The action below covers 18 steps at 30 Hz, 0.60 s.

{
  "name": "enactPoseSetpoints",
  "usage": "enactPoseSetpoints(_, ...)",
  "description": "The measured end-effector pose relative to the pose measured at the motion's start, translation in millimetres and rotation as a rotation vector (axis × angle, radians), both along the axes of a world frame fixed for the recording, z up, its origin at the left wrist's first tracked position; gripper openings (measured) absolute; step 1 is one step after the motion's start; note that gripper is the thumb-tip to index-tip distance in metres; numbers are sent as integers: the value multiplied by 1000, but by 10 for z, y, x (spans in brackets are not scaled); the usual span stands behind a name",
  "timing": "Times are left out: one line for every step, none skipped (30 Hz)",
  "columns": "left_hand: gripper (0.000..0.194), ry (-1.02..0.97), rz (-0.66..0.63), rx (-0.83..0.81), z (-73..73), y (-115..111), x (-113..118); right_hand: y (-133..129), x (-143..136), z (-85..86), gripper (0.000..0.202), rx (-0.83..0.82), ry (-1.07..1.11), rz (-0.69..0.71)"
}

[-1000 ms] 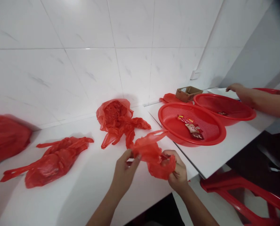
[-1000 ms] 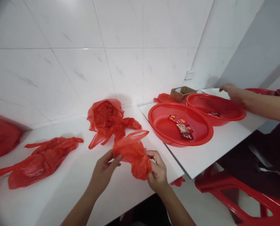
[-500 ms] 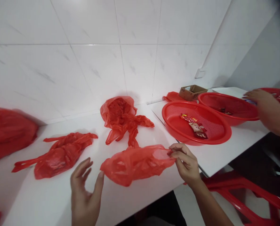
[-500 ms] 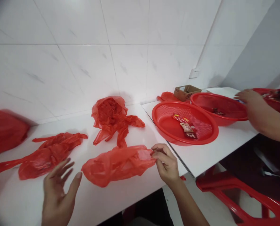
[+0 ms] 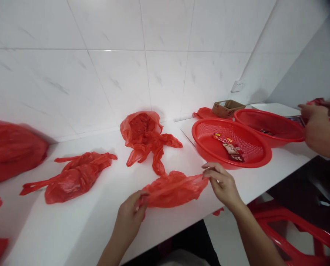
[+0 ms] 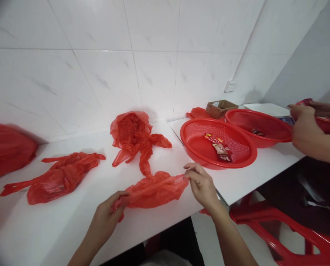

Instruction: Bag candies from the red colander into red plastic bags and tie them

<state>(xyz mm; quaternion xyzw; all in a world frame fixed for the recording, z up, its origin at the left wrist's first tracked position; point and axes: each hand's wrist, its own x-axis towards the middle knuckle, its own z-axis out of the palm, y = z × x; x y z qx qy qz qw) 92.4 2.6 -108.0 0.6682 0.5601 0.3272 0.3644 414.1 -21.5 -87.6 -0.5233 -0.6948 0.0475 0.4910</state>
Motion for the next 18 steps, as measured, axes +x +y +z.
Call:
enactPoseSetpoints(24,-98,12,-143,68,-41,12,-15,26,44,29,-12,-15,-70)
enactPoseSetpoints(27,-200,12,-266,137,-82,42,-47,13,111,29,-12,-13,-126)
enactPoseSetpoints(29,-299,-4,-350,202,-117,85,-94,-42,198,29,5,9,-159)
enactPoseSetpoints(29,-394,-31,-398,258,-143,139,-151,-135,295,29,30,44,-157)
enactPoseSetpoints(28,-487,-62,-421,306,-159,197,-210,-256,390,28,49,74,-110)
enactPoseSetpoints(26,-578,-85,-437,345,-167,254,-259,-390,468,29,50,85,-23)
enactPoseSetpoints(23,-669,-85,-456,378,-170,301,-291,-521,518,29,20,58,98)
enactPoseSetpoints(21,-756,-59,-492,406,-170,333,-299,-630,532,30,-33,-4,203)
enactPoseSetpoints(20,-835,-8,-540,431,-169,342,-283,-703,507,30,-106,-93,270)
enactPoseSetpoints(22,-909,50,-591,452,-169,324,-248,-731,447,30,-190,-190,290)
enactPoseSetpoints(26,-974,112,-638,468,-167,278,-202,-713,362,30,-271,-278,268)
enactPoseSetpoints(29,-1029,174,-676,479,-165,207,-155,-655,267,31,-343,-344,226)
enactPoseSetpoints(30,-1077,234,-694,481,-160,116,-117,-569,179,33,-401,-385,189)
enactPoseSetpoints(28,-1114,292,-692,475,-152,16,-94,-471,113,34,-440,-407,169)
enactPoseSetpoints(26,-1139,351,-678,460,-142,-83,-87,-374,81,36,-469,-410,179)
enactPoseSetpoints(21,-1146,406,-663,439,-132,-169,-94,-291,90,39,-497,-391,226)
enactPoseSetpoints(17,-1140,451,-660,414,-122,-235,-107,-227,139,41,-538,-355,308)
enactPoseSetpoints(15,-1129,485,-670,391,-117,-275,-119,-179,219,43,-588,-295,415)
